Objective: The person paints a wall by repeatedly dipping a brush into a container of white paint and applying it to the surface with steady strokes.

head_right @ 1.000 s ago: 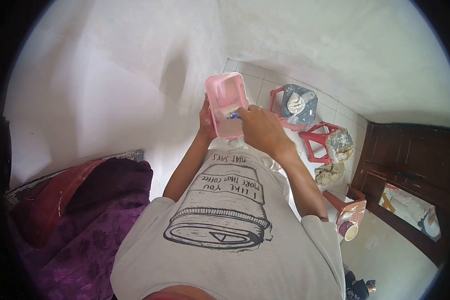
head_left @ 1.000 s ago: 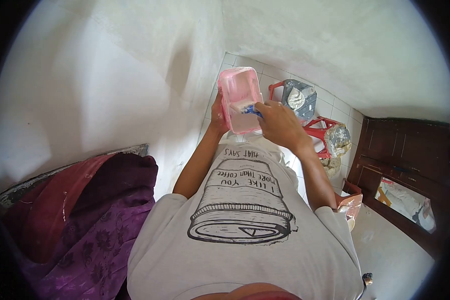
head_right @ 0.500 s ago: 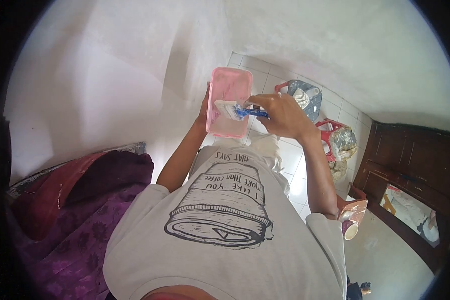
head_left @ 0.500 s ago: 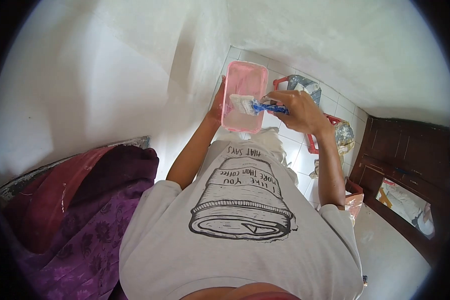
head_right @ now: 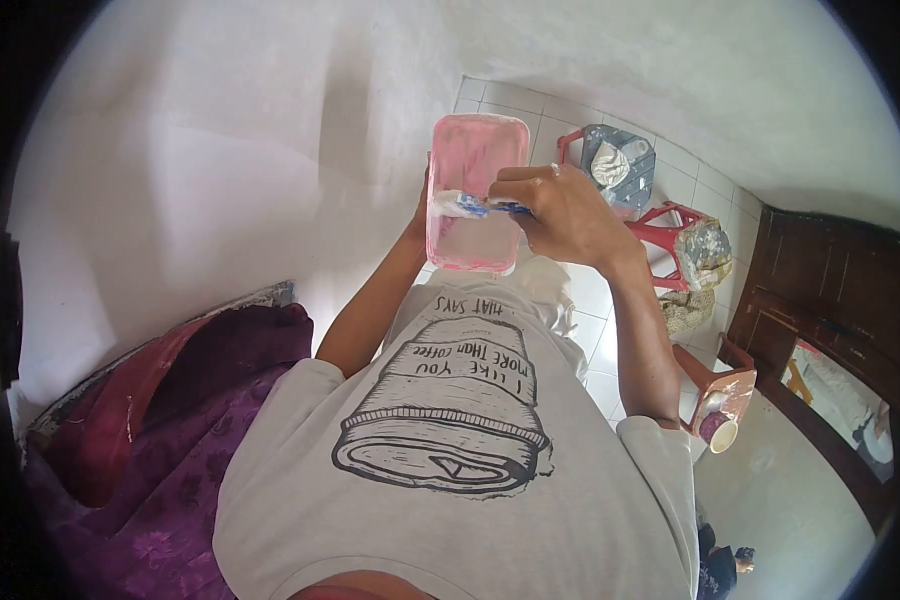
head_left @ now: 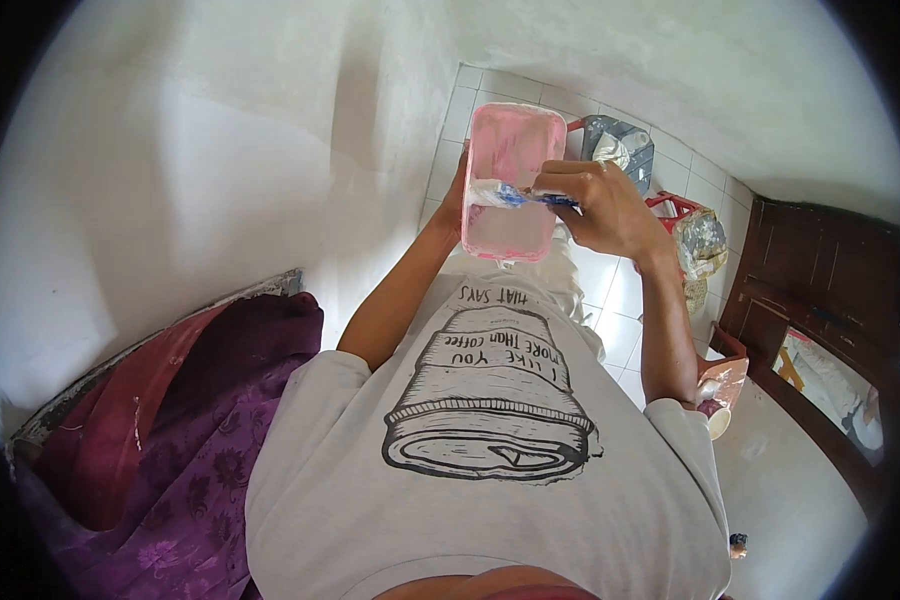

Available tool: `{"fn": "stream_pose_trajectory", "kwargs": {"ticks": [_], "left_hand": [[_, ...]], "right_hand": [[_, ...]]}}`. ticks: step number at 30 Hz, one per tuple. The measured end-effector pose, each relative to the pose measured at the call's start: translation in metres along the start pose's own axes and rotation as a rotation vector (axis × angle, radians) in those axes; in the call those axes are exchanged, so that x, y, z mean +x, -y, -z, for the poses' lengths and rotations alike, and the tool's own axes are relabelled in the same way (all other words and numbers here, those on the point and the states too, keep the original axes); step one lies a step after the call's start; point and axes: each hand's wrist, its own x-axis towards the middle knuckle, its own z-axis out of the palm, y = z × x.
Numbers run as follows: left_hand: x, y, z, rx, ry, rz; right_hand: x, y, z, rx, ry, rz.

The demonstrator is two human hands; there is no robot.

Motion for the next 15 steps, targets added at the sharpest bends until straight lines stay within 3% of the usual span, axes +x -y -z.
{"fn": "stream_pose_trajectory", "kwargs": {"ticks": [2, 6, 9, 11, 15], "left_hand": [[0.002, 0.001, 0.000, 0.187, -0.035, -0.099], [0.000, -0.006, -0.003, 0.269, -0.060, -0.061], [0.003, -0.012, -0.007, 0.104, -0.045, -0.053], [0.006, -0.018, -0.009, -0.115, 0.126, -0.039], [0.025, -0.016, 0.012, -0.219, 0.148, -0.032]], "right_hand": [[-0.001, -0.001, -0.002, 0.047, -0.015, 0.011], [-0.002, -0.004, -0.008, 0.107, -0.082, 0.029], [0.001, -0.004, -0.006, 0.142, -0.113, 0.054], [0.002, -0.001, -0.006, 0.151, -0.111, 0.040], [0.003, 0.001, -0.009, 0.185, -0.133, 0.006]]}}
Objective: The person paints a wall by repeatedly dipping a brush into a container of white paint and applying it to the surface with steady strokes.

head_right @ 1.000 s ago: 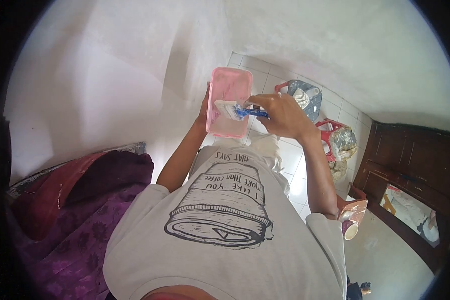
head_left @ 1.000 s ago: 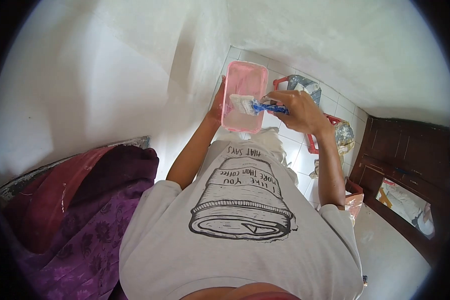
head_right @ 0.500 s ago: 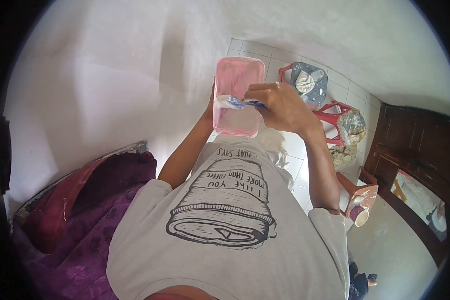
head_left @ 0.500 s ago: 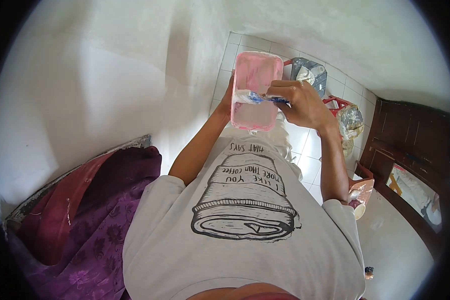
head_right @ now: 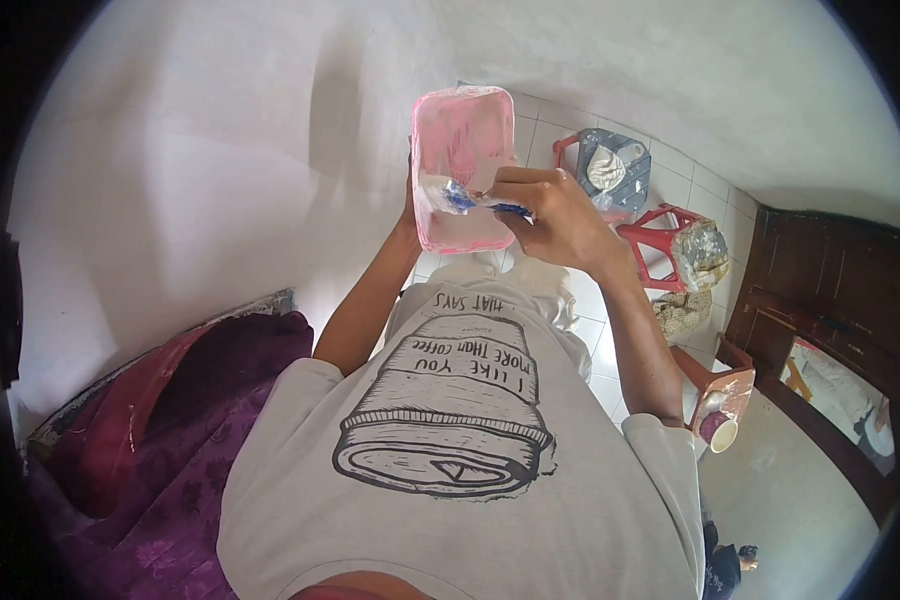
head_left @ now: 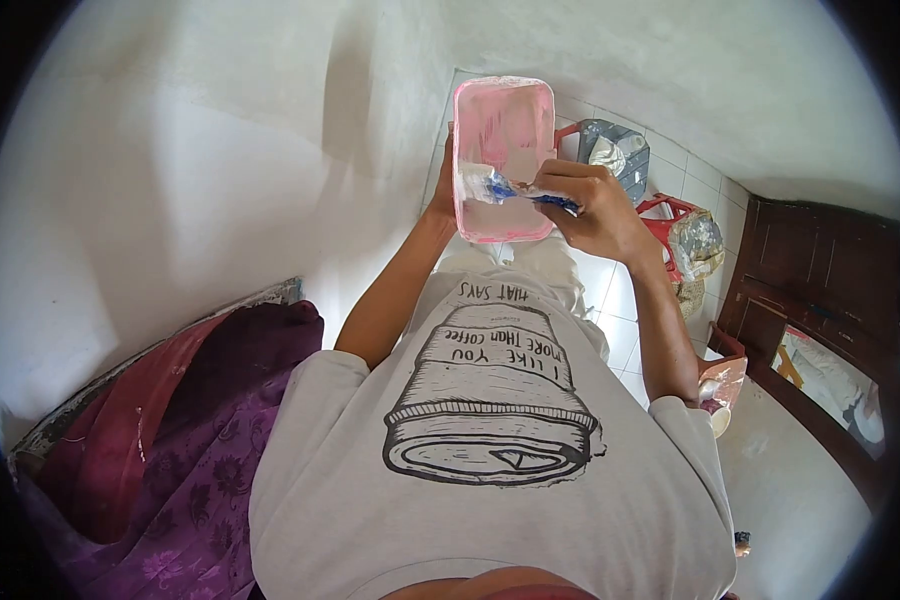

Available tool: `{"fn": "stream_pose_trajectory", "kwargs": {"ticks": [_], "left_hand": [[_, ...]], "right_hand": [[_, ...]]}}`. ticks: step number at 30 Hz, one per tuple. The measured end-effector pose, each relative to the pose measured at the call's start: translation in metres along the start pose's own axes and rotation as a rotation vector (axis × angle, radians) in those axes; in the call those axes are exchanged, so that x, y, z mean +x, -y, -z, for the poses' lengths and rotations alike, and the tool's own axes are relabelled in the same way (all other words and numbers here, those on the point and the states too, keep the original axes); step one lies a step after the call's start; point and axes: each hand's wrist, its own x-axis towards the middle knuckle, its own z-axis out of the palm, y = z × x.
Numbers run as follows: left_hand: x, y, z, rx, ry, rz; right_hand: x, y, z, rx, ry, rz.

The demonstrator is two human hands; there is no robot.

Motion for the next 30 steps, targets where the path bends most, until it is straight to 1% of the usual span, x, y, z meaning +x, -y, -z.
{"fn": "stream_pose_trajectory", "kwargs": {"ticks": [2, 3, 4, 6, 9, 12, 13, 15, 17, 18, 20, 21, 22, 23, 24, 26, 27, 28, 29, 30], "left_hand": [[0.000, 0.000, 0.003, -0.103, 0.063, 0.004], [-0.003, 0.000, 0.001, -0.105, 0.063, 0.003], [-0.006, -0.001, -0.002, -0.210, 0.128, 0.002], [-0.008, -0.003, -0.012, -0.313, 0.194, 0.000], [-0.011, -0.005, -0.013, -0.254, 0.152, -0.019], [-0.010, -0.008, 0.000, -0.322, 0.226, -0.057], [-0.010, -0.008, 0.003, -0.278, 0.228, -0.051], [-0.007, -0.014, -0.010, -0.229, 0.245, -0.050], [-0.012, -0.018, -0.023, 0.004, 0.043, -0.083], [-0.013, -0.020, -0.027, 0.003, 0.041, -0.094], [-0.013, -0.017, -0.031, 0.170, -0.036, -0.198], [-0.014, -0.018, -0.029, 0.167, -0.040, -0.204], [-0.013, -0.022, -0.026, 0.009, 0.084, -0.129], [-0.013, -0.025, -0.025, -0.151, 0.206, -0.050], [-0.014, -0.027, -0.025, -0.149, 0.207, -0.047], [-0.016, -0.029, -0.029, -0.142, 0.225, -0.043], [-0.017, -0.029, -0.034, -0.141, 0.228, -0.038], [-0.019, -0.027, -0.040, 0.053, 0.035, -0.126], [-0.020, -0.027, -0.046, 0.247, -0.157, -0.214], [-0.021, -0.027, -0.045, 0.248, -0.154, -0.210]], "right_hand": [[0.001, 0.000, -0.002, -0.008, -0.016, 0.018], [0.001, 0.001, -0.002, -0.019, -0.034, 0.033], [0.002, 0.001, -0.002, -0.021, -0.034, 0.035], [0.005, 0.001, -0.001, -0.020, -0.030, 0.053], [0.010, 0.006, 0.002, -0.009, -0.005, 0.040], [0.013, 0.003, -0.004, -0.021, -0.005, 0.029], [0.011, 0.003, -0.008, -0.017, 0.001, 0.027], [0.011, 0.001, -0.011, -0.027, -0.014, 0.057], [0.009, 0.007, -0.008, -0.056, -0.001, 0.050], [0.009, 0.010, -0.006, -0.080, 0.008, 0.044], [0.009, 0.012, 0.000, -0.117, 0.034, 0.056], [0.010, 0.011, 0.004, -0.152, 0.050, 0.058], [0.012, 0.009, 0.009, -0.152, 0.050, 0.063], [0.014, 0.007, 0.014, -0.189, 0.053, 0.119], [0.016, 0.006, 0.019, -0.228, 0.052, 0.175], [0.017, 0.012, 0.032, -0.213, 0.059, 0.156], [0.017, 0.017, 0.038, -0.184, 0.116, 0.051], [0.019, 0.020, 0.045, -0.156, 0.170, -0.051], [0.020, 0.022, 0.050, -0.159, 0.165, -0.051], [0.021, 0.023, 0.054, -0.197, 0.217, -0.034]]}}
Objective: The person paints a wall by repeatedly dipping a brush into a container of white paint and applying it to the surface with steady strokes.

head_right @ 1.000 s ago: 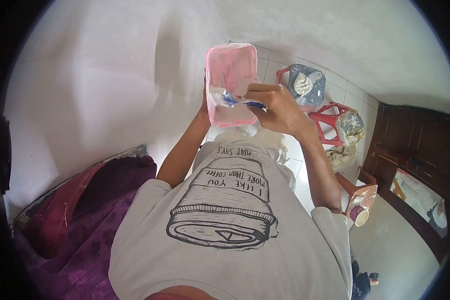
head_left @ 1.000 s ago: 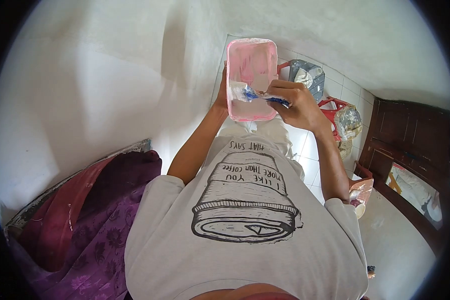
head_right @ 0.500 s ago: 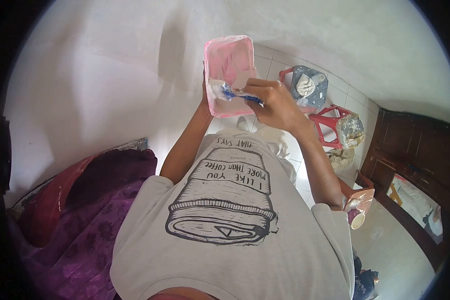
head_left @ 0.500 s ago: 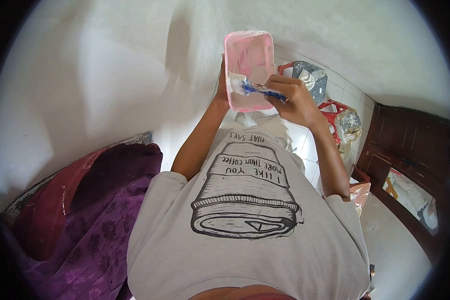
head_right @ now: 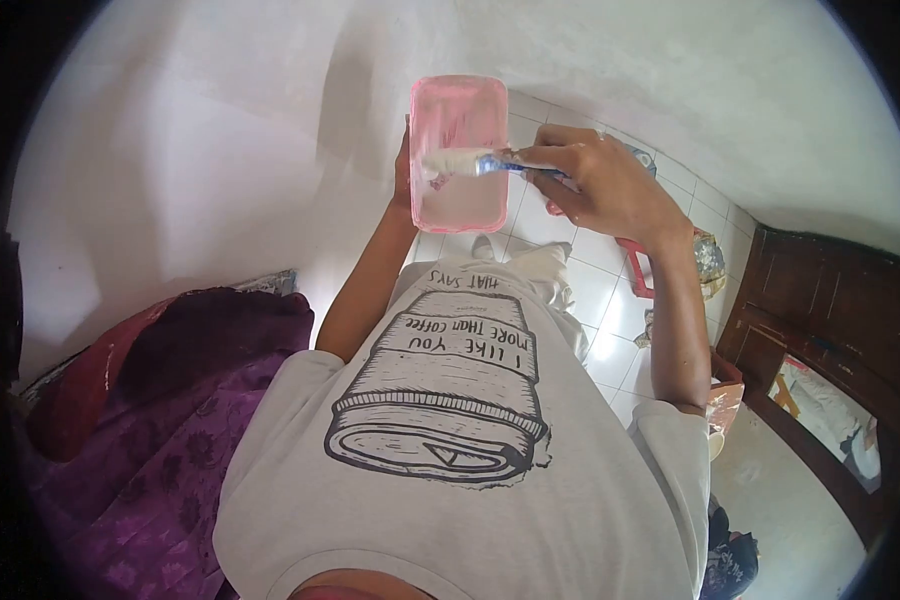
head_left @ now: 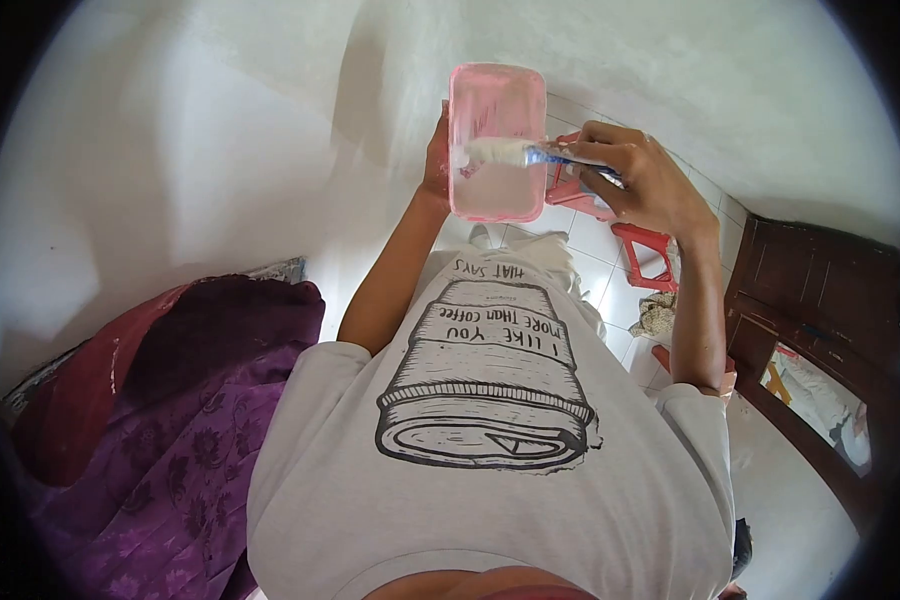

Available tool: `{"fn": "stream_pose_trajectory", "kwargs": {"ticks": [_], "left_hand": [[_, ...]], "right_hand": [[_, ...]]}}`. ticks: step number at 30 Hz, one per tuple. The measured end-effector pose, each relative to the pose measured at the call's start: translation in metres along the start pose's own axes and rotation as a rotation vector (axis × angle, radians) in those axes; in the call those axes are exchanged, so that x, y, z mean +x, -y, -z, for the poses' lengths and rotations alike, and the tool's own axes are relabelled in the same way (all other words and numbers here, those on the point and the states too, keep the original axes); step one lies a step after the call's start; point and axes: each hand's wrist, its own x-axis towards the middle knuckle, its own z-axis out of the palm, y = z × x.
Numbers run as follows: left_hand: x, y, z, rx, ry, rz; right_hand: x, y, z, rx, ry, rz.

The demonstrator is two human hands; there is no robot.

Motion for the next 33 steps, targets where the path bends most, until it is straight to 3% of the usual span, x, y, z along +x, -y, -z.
{"fn": "stream_pose_trajectory", "kwargs": {"ticks": [2, 4, 6, 9, 15, 20, 25, 27, 33], "left_hand": [[-0.002, 0.002, 0.007, -0.087, 0.024, 0.087], [-0.002, 0.005, 0.013, -0.115, 0.080, 0.090], [0.002, 0.006, 0.011, -0.134, 0.143, 0.096], [0.005, 0.003, 0.016, -0.112, 0.051, 0.062], [0.002, -0.001, 0.032, -0.281, 0.180, 0.075], [0.005, -0.003, 0.018, 0.006, 0.077, 0.083], [0.011, 0.004, 0.034, -0.067, 0.040, 0.164], [0.013, 0.004, 0.031, -0.090, 0.041, 0.182], [0.010, 0.000, 0.017, 0.151, -0.038, 0.043]], "right_hand": [[0.000, 0.000, -0.001, -0.041, 0.048, 0.010], [0.008, 0.001, -0.004, -0.085, 0.013, 0.156], [0.016, 0.006, -0.007, -0.120, -0.014, 0.141], [0.023, 0.013, -0.004, -0.132, 0.093, 0.014], [0.027, 0.001, -0.008, -0.183, 0.051, 0.022], [0.034, -0.003, -0.016, -0.298, 0.062, 0.070], [0.043, -0.008, -0.025, -0.336, 0.104, 0.166], [0.045, -0.005, -0.026, -0.271, -0.002, 0.216], [0.040, -0.010, -0.035, -0.096, -0.057, 0.220]]}}
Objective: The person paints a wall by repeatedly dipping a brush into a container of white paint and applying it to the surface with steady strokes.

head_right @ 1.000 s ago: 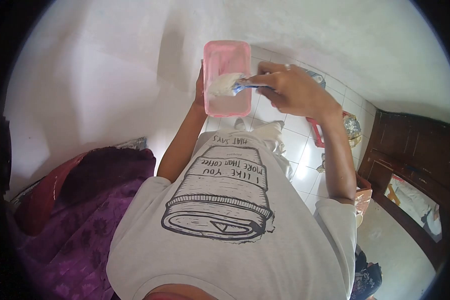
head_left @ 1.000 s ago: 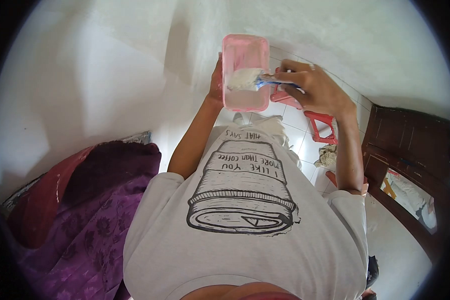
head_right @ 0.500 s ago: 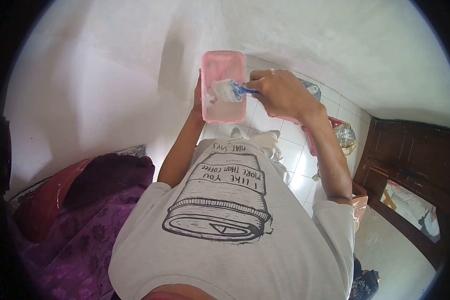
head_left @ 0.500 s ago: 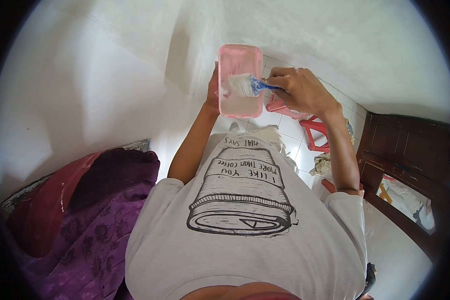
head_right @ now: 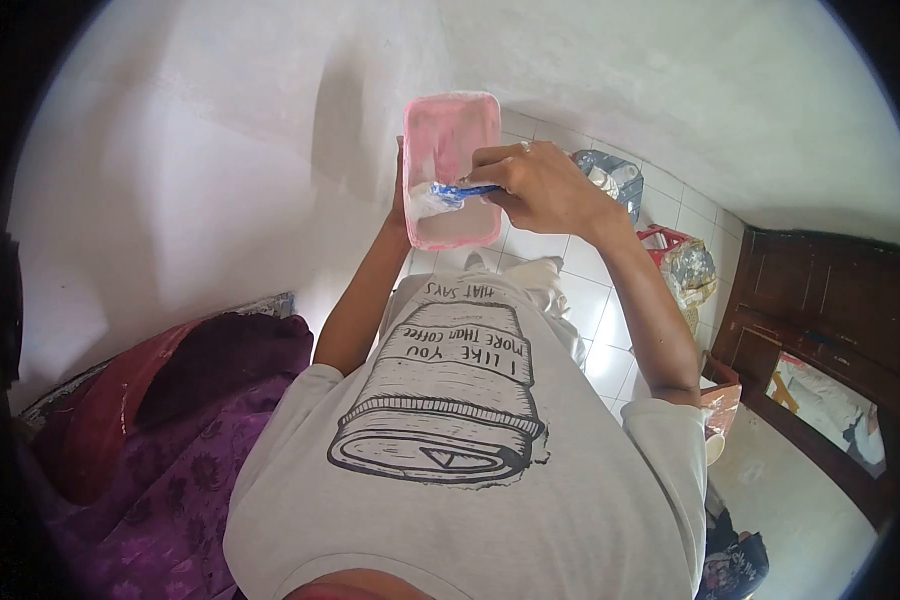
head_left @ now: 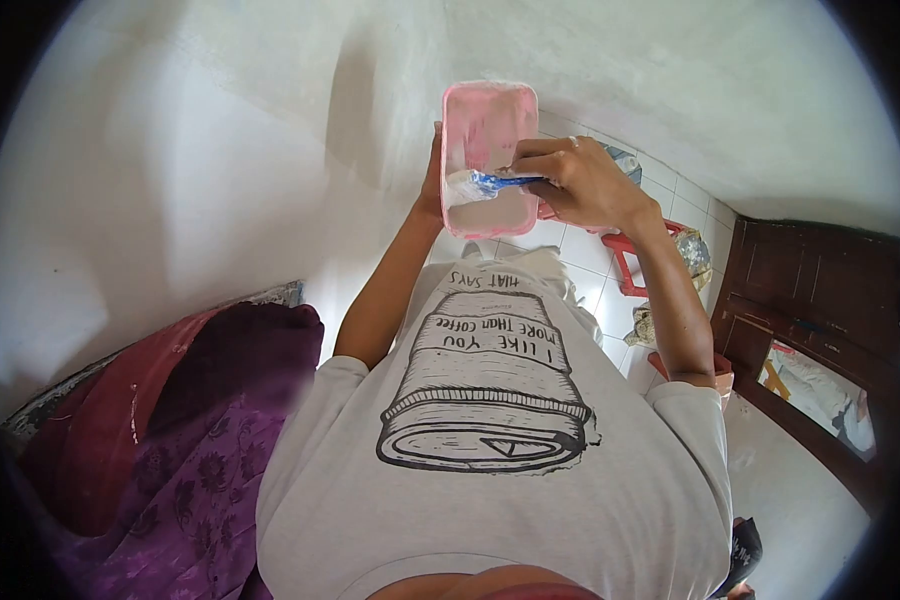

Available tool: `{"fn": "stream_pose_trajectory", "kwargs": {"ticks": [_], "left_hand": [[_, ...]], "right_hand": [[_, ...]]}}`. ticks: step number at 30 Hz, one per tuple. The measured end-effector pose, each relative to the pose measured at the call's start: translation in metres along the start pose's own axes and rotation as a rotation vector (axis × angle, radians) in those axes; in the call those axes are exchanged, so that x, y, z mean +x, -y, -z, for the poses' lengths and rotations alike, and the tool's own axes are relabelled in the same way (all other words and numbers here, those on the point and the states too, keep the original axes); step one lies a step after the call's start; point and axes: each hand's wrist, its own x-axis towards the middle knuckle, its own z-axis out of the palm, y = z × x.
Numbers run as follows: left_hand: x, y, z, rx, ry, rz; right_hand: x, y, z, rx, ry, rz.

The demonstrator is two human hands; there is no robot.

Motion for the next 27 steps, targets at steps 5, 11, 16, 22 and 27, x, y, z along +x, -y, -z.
{"fn": "stream_pose_trajectory", "kwargs": {"ticks": [5, 11, 16, 22, 27], "left_hand": [[0.005, 0.001, 0.008, -0.370, 0.276, 0.075], [0.005, 0.014, 0.006, -0.404, 0.297, 0.078], [-0.001, 0.017, -0.019, -0.370, 0.271, 0.077], [0.005, 0.046, -0.004, -0.668, 0.426, 0.114], [-0.004, 0.080, 0.002, -0.681, 0.283, 0.084]], "right_hand": [[-0.005, 0.003, -0.004, 0.057, -0.035, -0.046], [-0.015, 0.004, -0.008, 0.123, -0.045, -0.065], [-0.025, 0.007, -0.012, 0.146, -0.071, -0.124], [-0.044, 0.006, -0.022, 0.124, -0.051, -0.181], [-0.070, 0.008, -0.020, -0.017, 0.041, -0.264]]}}
